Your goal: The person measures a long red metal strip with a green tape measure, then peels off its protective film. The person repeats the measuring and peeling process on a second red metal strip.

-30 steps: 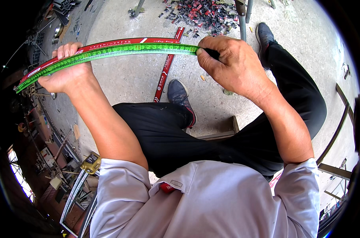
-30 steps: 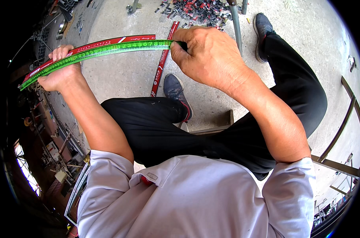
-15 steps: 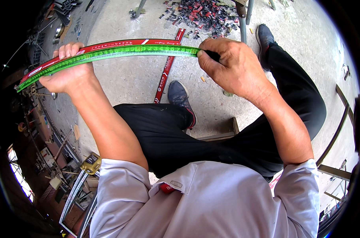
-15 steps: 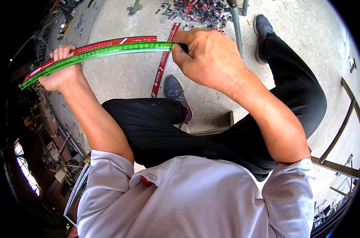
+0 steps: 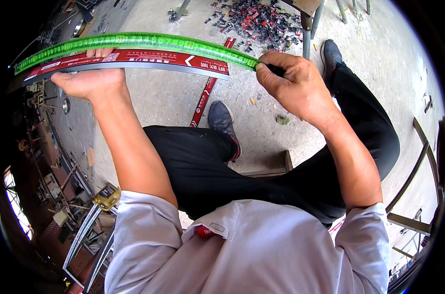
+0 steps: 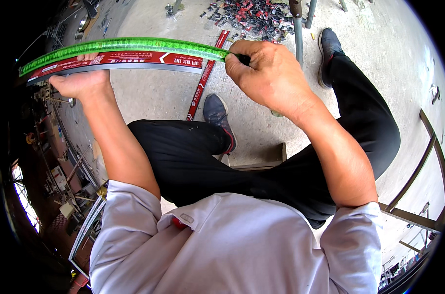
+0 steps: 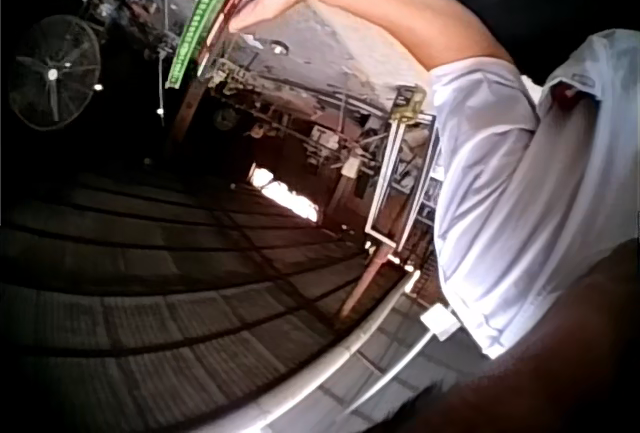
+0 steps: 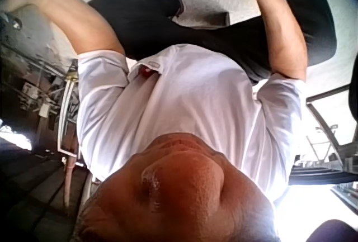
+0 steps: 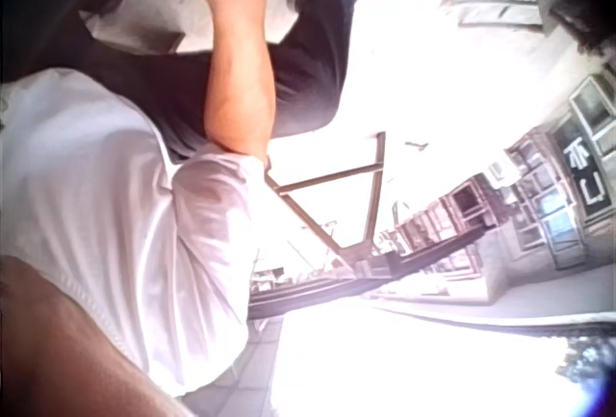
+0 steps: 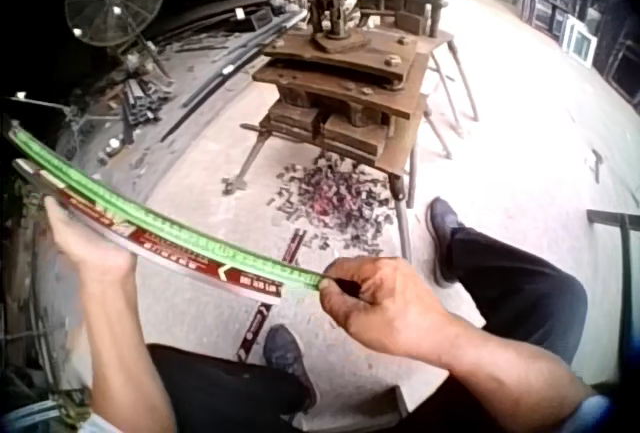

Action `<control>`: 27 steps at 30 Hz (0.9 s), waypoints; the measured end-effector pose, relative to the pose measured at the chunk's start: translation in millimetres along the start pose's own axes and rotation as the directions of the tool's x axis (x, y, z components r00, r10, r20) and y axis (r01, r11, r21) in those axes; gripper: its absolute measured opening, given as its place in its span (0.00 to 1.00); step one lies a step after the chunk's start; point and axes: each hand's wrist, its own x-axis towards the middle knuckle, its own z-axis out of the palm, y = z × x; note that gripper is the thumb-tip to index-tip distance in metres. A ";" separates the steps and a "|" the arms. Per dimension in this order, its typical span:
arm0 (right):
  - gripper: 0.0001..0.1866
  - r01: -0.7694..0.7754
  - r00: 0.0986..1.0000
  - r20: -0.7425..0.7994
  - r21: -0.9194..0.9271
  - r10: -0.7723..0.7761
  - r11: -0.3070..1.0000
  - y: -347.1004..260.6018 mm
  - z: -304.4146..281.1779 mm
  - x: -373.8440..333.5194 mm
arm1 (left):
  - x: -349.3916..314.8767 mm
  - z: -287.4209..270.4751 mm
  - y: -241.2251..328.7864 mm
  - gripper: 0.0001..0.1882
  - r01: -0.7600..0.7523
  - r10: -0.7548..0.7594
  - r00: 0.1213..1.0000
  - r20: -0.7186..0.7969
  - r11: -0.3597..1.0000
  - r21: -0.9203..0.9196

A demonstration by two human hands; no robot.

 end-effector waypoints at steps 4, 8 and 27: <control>0.13 -0.066 0.998 -0.007 0.089 0.066 0.994 -1.6 -3.3 3.7 | 28.1 -26.6 0.2 0.28 0.207 -0.204 0.977 -0.059 0.977 0.049; 0.13 -0.080 0.996 -0.034 0.085 0.083 0.993 11.5 -2.9 7.4 | 55.9 -64.9 -22.7 0.24 0.246 -0.176 0.953 -0.245 0.925 0.291; 0.10 -0.448 0.887 0.073 -0.107 0.456 0.888 90.3 33.4 40.0 | -93.2 -288.4 -267.6 0.31 -0.124 -0.504 0.855 -0.123 -0.429 0.895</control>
